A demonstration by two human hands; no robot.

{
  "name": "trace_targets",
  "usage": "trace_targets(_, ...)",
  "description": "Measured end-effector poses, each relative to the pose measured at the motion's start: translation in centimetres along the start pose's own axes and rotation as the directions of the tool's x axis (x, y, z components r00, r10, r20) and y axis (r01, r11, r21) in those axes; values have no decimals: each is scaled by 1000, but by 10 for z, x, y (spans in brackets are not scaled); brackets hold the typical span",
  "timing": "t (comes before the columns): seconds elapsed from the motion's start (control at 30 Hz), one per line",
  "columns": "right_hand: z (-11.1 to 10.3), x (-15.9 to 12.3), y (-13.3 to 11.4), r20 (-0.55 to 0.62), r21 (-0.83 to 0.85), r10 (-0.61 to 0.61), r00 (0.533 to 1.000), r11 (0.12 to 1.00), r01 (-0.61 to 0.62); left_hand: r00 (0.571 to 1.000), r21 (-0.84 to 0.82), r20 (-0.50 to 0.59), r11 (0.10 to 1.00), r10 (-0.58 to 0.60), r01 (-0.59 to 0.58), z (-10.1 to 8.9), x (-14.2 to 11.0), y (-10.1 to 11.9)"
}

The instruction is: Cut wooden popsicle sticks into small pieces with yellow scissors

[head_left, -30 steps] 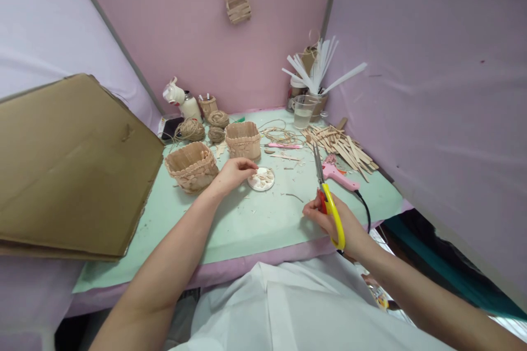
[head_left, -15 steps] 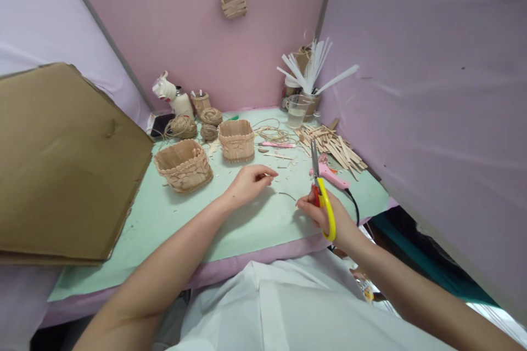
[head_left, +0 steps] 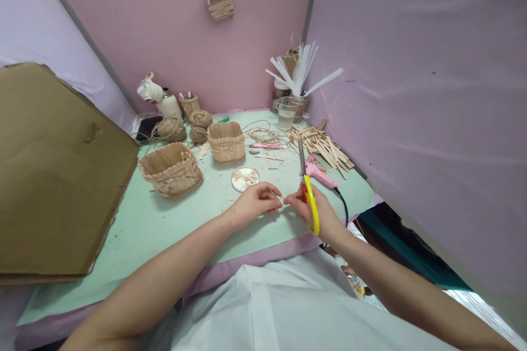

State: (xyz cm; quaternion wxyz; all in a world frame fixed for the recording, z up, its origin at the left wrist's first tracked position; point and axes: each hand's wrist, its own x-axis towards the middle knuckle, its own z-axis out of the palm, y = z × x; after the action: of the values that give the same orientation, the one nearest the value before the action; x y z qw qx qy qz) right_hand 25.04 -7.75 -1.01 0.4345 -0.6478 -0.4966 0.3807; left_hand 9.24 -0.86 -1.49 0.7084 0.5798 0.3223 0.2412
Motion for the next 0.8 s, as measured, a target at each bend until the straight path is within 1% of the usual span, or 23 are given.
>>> trace_targets(0.1, -4, -3, 1, -9, -90, -42, 999, 995, 41, 997, 0, -69, 1000, 19, -19, -4, -2, 3)
trace_targets(0.17, -7, -8, 0, 29, -143, -78, 997, 986, 82, 991, -14, -131, 1000, 26, -28, -5, -2, 6)
trace_targets(0.23, -8, -15, -2, 98, -182, -103, 990, 976, 119, 985, -75, -172, 997, 21, -34, -6, -3, 8)
trace_targets(0.33, -8, -26, -6, 197, -249, -77, 977, 960, 126, 985, -188, -171, 981, 9, -42, -5, -4, 11)
trace_targets(0.4, -7, -32, -7, 221, -326, -34, 975, 939, 106, 989, -244, -146, 969, 3, -39, -3, -5, 12)
trace_targets(0.5, -5, -36, -6, 179, -485, 13, 984, 871, 77, 992, -285, -125, 957, 24, -59, -2, -5, 11)
trace_targets(0.6, -5, -36, -6, 117, -607, 21, 993, 793, 54, 987, -274, -144, 956, 70, -108, -2, -5, 9)
trace_targets(0.7, -6, -36, -5, 97, -656, 27, 995, 754, 43, 982, -250, -163, 959, 94, -134, -2, -5, 8)
trace_targets(0.8, -7, -37, -4, 99, -662, 52, 994, 749, 27, 986, -219, -135, 968, 94, -122, 0, -4, 7)
